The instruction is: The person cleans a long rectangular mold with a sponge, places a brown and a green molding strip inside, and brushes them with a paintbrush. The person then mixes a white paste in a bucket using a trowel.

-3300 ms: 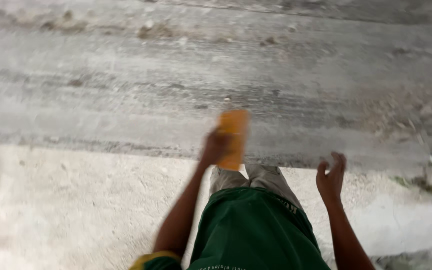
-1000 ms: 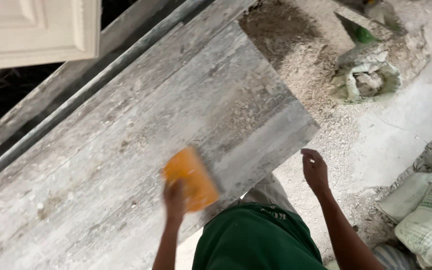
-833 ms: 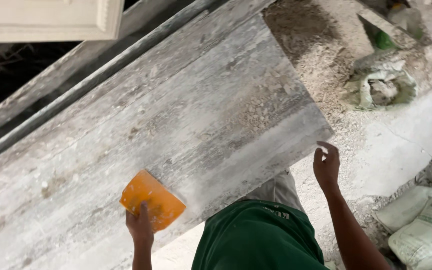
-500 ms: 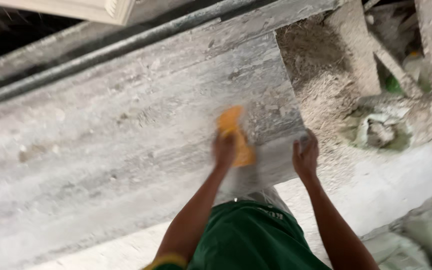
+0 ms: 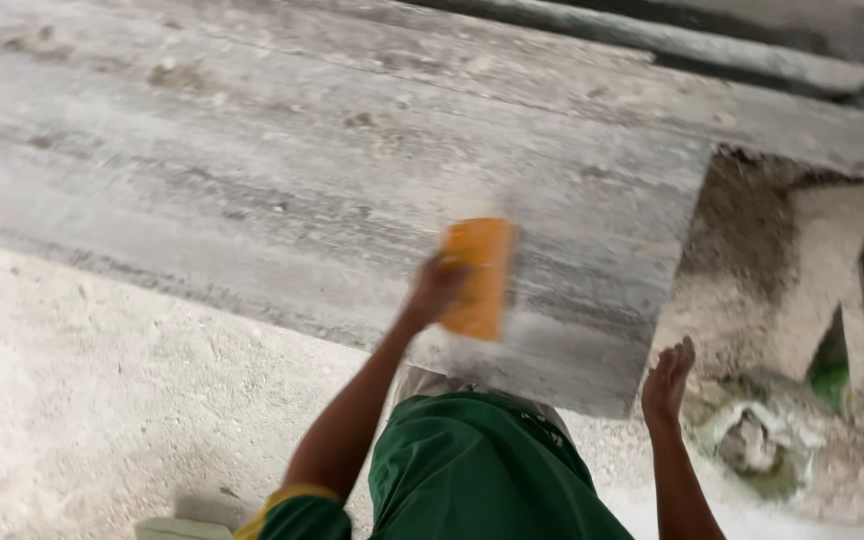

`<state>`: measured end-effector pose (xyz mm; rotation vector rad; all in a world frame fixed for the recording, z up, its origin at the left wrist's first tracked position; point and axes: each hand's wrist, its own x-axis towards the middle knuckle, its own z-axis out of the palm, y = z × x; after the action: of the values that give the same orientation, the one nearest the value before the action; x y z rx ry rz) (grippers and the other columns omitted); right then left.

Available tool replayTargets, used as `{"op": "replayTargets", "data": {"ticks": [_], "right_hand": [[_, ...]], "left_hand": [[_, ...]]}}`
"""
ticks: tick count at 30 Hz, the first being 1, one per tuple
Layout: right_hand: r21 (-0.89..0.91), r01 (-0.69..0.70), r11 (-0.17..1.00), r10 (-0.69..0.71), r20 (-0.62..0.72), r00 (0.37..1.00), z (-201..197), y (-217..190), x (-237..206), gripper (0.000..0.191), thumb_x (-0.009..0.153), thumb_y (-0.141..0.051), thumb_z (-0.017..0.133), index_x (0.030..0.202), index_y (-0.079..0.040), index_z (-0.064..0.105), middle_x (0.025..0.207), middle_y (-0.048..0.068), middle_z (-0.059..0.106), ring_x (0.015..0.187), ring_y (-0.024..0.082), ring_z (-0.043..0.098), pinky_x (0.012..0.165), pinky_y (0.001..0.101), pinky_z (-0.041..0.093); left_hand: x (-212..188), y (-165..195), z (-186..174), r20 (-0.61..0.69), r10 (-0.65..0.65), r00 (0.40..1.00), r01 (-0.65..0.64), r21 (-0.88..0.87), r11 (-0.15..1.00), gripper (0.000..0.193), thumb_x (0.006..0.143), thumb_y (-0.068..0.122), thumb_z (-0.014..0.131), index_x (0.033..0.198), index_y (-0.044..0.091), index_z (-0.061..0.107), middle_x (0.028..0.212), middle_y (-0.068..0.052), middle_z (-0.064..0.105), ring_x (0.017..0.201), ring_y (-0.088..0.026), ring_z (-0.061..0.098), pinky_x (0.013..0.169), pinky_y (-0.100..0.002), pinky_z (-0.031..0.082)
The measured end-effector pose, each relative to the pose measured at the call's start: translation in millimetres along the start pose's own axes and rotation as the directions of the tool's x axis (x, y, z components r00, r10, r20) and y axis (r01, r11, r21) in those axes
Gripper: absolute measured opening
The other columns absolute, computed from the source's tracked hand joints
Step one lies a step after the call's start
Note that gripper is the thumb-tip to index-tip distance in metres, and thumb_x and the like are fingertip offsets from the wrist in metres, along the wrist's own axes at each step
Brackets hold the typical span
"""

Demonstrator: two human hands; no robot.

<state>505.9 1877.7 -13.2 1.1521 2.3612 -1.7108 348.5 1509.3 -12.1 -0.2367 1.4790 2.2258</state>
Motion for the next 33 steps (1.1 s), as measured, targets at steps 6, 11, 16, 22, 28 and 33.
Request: {"op": "replayTargets", "data": {"ticks": [6,11,16,22,28,33], "right_hand": [[-0.148,0.177,0.973,-0.179,0.001,0.984,32,-8,7,0.070,0.112,-0.050,0.033,0.164,-0.004,0.024,0.160,0.028,0.037,0.144,0.039,0.043,0.115,0.0474,0.036],[-0.327,-0.051,0.944,0.031,-0.068,0.997,50,-32,7,0.068,0.110,-0.045,0.031,0.164,-0.002,0.029,0.146,0.033,0.050,0.130,0.047,0.051,0.109,0.0538,0.041],[-0.324,-0.173,0.930,0.152,-0.090,0.984,56,-56,2,0.069,0.109,-0.046,0.029,0.161,0.000,0.022,0.160,0.027,0.032,0.144,0.044,0.036,0.115,0.0513,0.033],[-0.386,-0.069,0.920,0.024,-0.121,0.992,77,-80,-9,0.072,0.108,-0.040,0.035,0.160,0.008,0.021,0.162,0.031,0.029,0.149,0.045,0.033,0.121,0.0508,0.030],[-0.401,-0.200,0.894,0.174,-0.102,0.980,67,-96,-8,0.072,0.109,-0.047,0.030,0.160,0.002,0.019,0.166,0.026,0.020,0.151,0.042,0.025,0.122,0.0501,0.024],[-0.571,-0.032,0.820,-0.029,-0.099,0.995,49,-71,-1,0.065,0.110,-0.044,0.026,0.156,0.001,0.037,0.160,0.027,0.040,0.148,0.045,0.038,0.124,0.0522,0.031]], "left_hand": [[-148,112,-234,-0.571,0.310,0.760,-0.189,0.262,0.946,0.050,0.096,0.033,0.070,0.133,0.003,0.053,0.122,-0.011,0.063,0.104,-0.028,0.072,0.074,-0.044,0.066],[-170,193,-324,-0.748,0.342,0.568,-0.333,0.171,0.927,0.055,0.095,0.021,0.071,0.142,0.012,0.043,0.131,-0.010,0.061,0.112,-0.026,0.068,0.083,-0.044,0.062],[-58,183,-328,-0.629,0.283,0.724,-0.197,0.204,0.959,0.062,0.097,0.035,0.074,0.145,0.007,0.046,0.130,-0.012,0.060,0.114,-0.028,0.058,0.084,-0.050,0.056],[122,136,-122,-0.099,0.390,0.915,-0.254,0.611,0.750,0.054,0.097,0.035,0.066,0.138,0.009,0.041,0.125,-0.010,0.058,0.111,-0.026,0.060,0.081,-0.046,0.059],[131,69,99,0.396,0.120,0.911,-0.410,0.831,0.376,0.042,0.101,0.033,0.060,0.131,0.005,0.048,0.116,-0.014,0.064,0.103,-0.030,0.065,0.078,-0.048,0.059],[139,115,1,0.340,0.302,0.890,-0.447,0.778,0.442,0.036,0.104,0.031,0.055,0.124,0.002,0.054,0.109,-0.018,0.069,0.097,-0.034,0.068,0.075,-0.049,0.058]]}}
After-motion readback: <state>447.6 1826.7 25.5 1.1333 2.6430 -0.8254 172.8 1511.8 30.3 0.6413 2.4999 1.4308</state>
